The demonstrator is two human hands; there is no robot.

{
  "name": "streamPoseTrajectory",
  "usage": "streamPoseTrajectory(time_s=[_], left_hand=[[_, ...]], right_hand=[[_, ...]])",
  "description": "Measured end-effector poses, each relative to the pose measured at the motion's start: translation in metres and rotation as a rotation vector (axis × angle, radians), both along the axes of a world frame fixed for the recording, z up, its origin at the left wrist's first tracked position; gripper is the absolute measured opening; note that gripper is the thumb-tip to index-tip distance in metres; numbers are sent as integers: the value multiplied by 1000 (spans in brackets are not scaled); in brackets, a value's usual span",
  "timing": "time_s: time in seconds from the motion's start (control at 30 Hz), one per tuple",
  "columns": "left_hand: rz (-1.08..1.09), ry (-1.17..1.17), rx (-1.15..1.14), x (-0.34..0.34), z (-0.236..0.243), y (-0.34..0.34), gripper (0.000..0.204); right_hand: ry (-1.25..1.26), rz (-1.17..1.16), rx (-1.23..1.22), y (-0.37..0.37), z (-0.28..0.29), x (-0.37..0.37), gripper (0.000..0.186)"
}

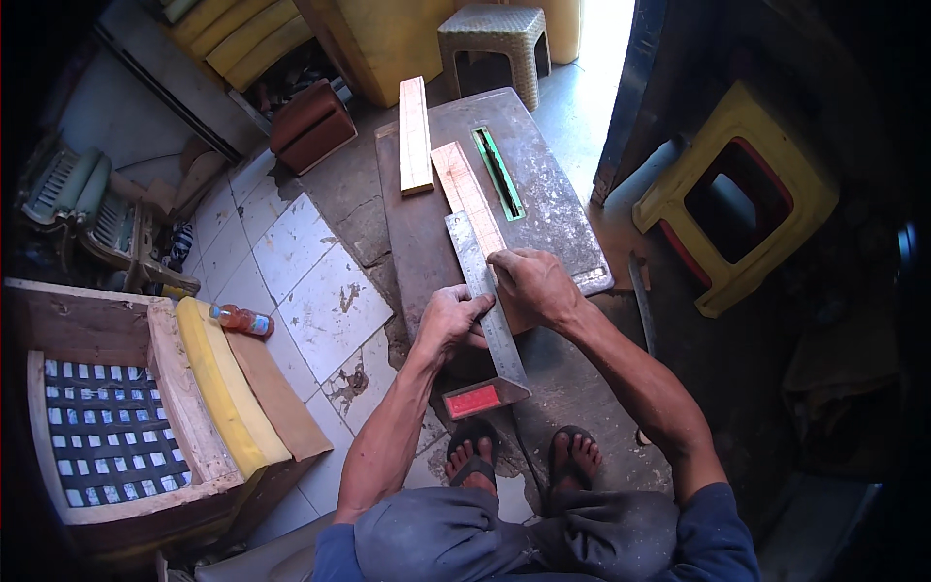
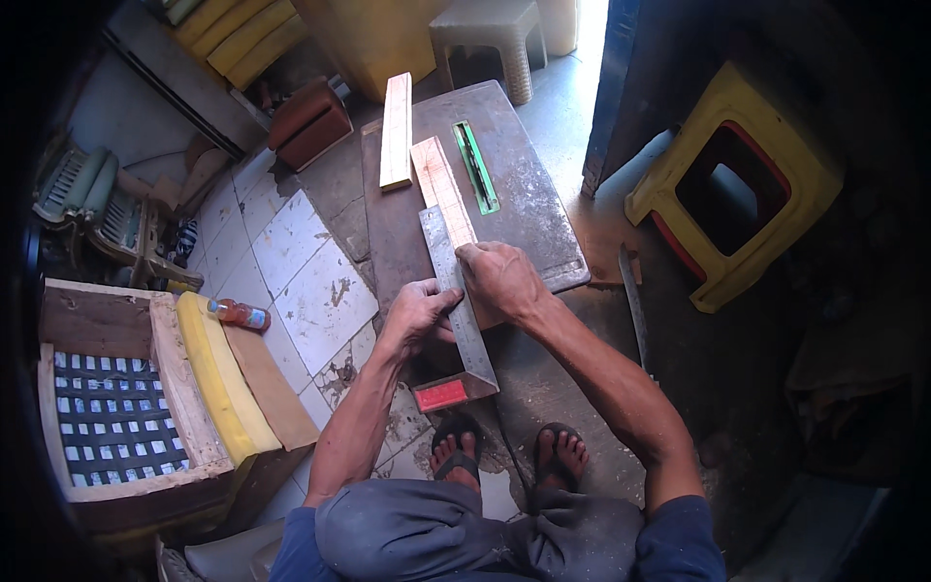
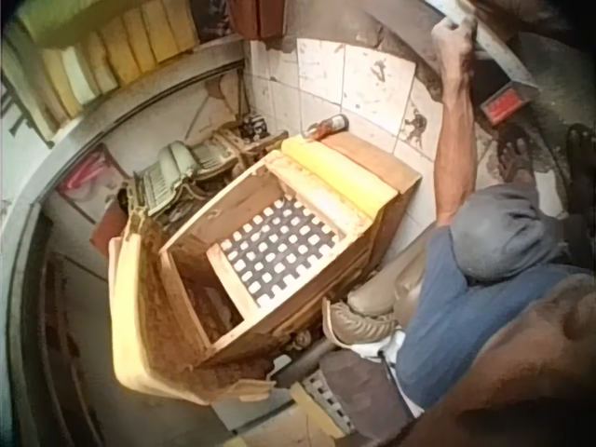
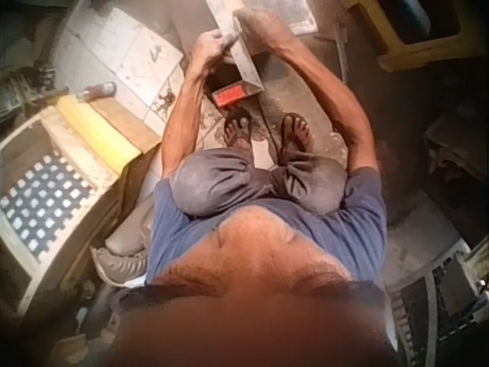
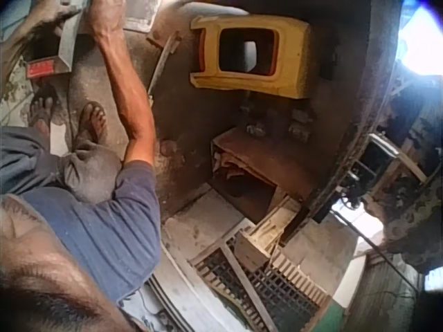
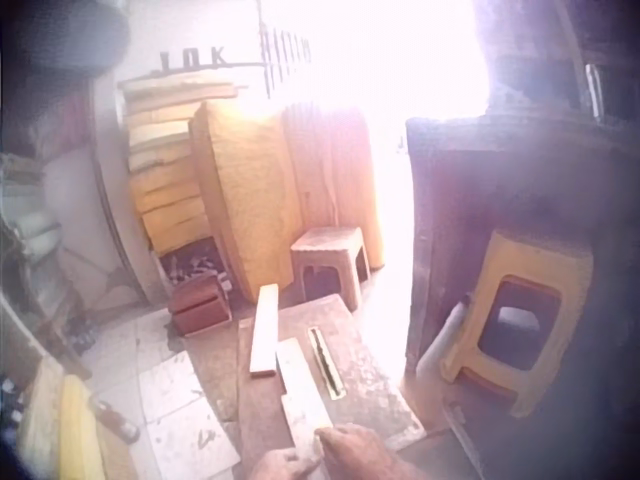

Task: The person measures a rectangular wooden plank using a metal try square and a pencil to mark a line. They then use a hand saw to cut the plank along the marked line. The person handles the wood and tools directly on a workbench.

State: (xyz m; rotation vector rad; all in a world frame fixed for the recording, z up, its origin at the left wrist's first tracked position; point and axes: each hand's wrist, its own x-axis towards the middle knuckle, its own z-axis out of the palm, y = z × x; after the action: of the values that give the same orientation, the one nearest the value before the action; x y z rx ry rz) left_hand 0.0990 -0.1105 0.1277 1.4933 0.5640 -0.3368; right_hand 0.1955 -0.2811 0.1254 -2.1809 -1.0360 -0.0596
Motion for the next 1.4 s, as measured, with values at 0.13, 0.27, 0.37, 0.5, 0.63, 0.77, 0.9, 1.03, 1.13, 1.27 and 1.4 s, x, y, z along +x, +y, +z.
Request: streamPoseTrajectory(time_s=[0.13,0.27,0.37,0.5,0.63,0.77,0.9,1.03,1.13,1.27,1.4], left_hand=[[19,-3,-24,-1,-4,4,27],[20,-30,-40,-1,-11,3,27],[-4,-29,-20,0,-13,8,28],[19,-25,-59,3,-4,-1,28],[25,-13,-36,2,-1,0,29],[21,-21,-29,0,-10,2,30],[-6,-9,-17,-1,-9,3,31],[-17,-7,20,0,-9,3,31],[-22,-12,13,0,-9,1,30],[13,-18,-62,-3,-8,1,30],[-6,-9,15,-1,-10,3,29]], right_hand=[[44,109,-82,-13,14,-11,21],[221,266,-449,-59,58,-62,20],[222,119,-194,-50,67,-56,24],[88,-39,-16,-13,25,-4,29],[32,-76,1,21,10,26,30],[34,-86,3,36,6,34,29],[30,-64,-25,37,6,36,29],[4,-34,-2,36,3,34,28],[-13,-23,-14,24,3,20,27],[122,48,-139,-26,28,-44,26],[314,-92,-27,-106,39,-106,34]])
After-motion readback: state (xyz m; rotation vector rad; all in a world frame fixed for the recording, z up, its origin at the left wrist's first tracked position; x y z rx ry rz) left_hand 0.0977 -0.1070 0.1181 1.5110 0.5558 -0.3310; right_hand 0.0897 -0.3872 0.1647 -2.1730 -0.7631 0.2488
